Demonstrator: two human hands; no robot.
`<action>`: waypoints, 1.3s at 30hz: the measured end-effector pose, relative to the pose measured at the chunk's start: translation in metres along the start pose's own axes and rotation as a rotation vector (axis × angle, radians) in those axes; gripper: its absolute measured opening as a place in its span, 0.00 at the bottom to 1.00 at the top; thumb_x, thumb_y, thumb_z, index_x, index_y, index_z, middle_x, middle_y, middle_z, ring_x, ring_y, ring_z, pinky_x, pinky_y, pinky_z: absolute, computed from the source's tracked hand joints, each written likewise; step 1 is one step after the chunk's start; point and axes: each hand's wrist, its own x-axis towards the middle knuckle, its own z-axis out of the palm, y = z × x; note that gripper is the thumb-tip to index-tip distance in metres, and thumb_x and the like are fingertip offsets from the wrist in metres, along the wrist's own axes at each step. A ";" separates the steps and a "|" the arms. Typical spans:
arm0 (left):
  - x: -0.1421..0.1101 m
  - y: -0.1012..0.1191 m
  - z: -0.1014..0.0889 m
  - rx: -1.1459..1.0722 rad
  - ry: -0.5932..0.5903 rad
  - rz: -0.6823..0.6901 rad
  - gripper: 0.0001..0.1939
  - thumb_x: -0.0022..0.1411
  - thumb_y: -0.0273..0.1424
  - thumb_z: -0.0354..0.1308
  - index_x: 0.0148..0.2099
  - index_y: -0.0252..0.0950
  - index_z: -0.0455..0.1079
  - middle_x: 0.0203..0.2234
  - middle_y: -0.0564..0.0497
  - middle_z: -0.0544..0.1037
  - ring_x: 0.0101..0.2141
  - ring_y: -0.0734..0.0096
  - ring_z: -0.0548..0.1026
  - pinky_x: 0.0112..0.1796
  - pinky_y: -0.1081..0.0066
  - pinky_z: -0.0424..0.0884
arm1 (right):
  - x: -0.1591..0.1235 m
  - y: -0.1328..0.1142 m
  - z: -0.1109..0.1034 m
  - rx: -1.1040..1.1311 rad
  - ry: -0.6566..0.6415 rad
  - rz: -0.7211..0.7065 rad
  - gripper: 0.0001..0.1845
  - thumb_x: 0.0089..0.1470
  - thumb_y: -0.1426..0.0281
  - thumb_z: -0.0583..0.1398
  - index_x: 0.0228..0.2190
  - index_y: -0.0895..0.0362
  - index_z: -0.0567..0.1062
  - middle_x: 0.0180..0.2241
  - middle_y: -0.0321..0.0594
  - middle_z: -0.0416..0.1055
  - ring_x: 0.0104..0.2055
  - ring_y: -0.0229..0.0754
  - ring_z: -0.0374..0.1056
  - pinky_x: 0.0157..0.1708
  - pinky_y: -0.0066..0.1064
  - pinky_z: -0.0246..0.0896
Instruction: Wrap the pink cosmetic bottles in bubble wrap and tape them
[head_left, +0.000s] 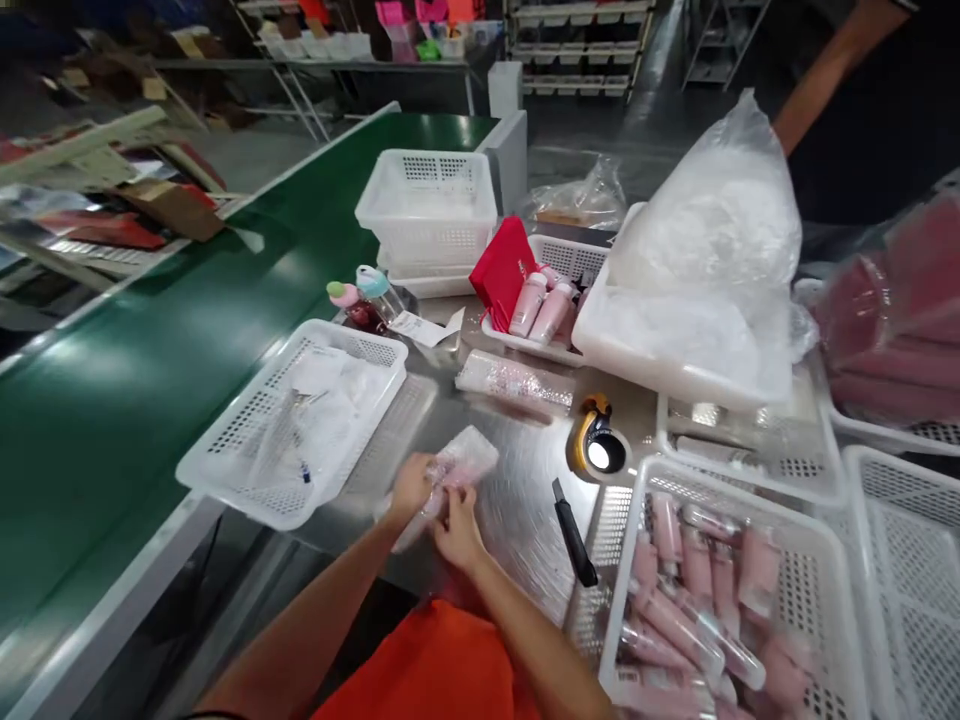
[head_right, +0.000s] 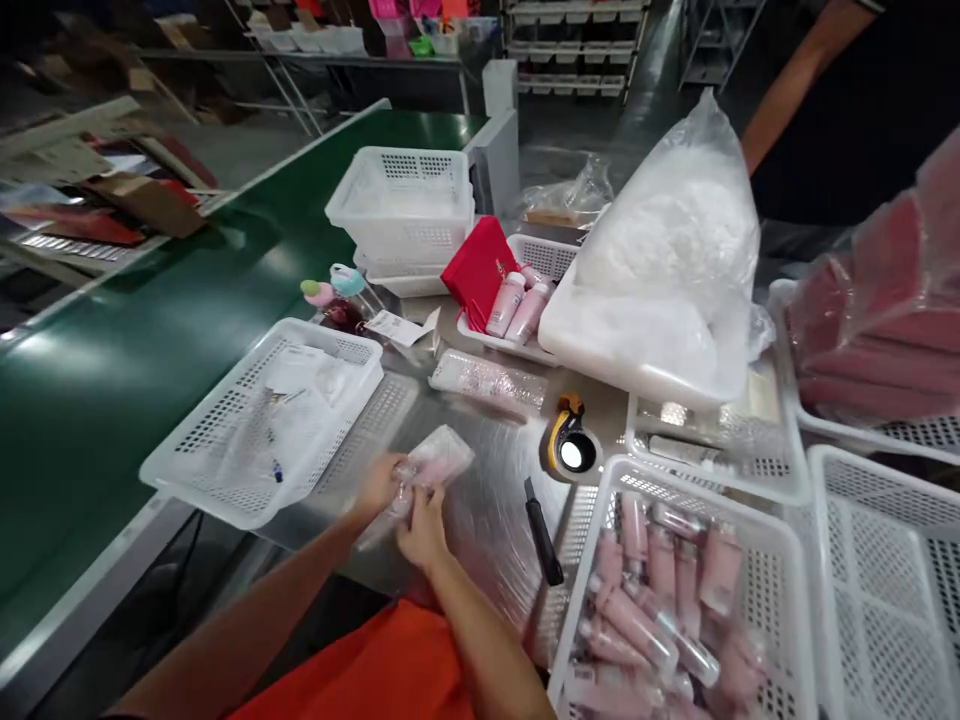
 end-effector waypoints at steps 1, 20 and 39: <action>0.008 0.000 -0.003 -0.014 -0.039 0.076 0.23 0.57 0.17 0.49 0.52 0.29 0.76 0.49 0.42 0.81 0.51 0.62 0.76 0.55 0.66 0.70 | -0.004 0.007 0.001 0.063 0.021 -0.018 0.36 0.52 0.73 0.60 0.63 0.56 0.62 0.61 0.52 0.62 0.58 0.51 0.66 0.55 0.42 0.67; -0.015 -0.006 0.000 0.194 -0.173 0.422 0.37 0.60 0.26 0.57 0.71 0.33 0.57 0.61 0.35 0.70 0.62 0.49 0.65 0.64 0.52 0.57 | 0.032 0.069 -0.200 -0.527 0.675 0.659 0.20 0.63 0.65 0.54 0.44 0.69 0.75 0.42 0.64 0.76 0.49 0.57 0.74 0.56 0.47 0.55; -0.022 -0.044 0.050 -0.072 0.082 0.579 0.23 0.68 0.24 0.49 0.62 0.34 0.69 0.59 0.39 0.74 0.64 0.54 0.66 0.64 0.51 0.64 | -0.014 -0.091 -0.051 0.155 0.675 0.409 0.26 0.58 0.48 0.49 0.21 0.53 0.69 0.22 0.41 0.71 0.25 0.43 0.67 0.24 0.31 0.61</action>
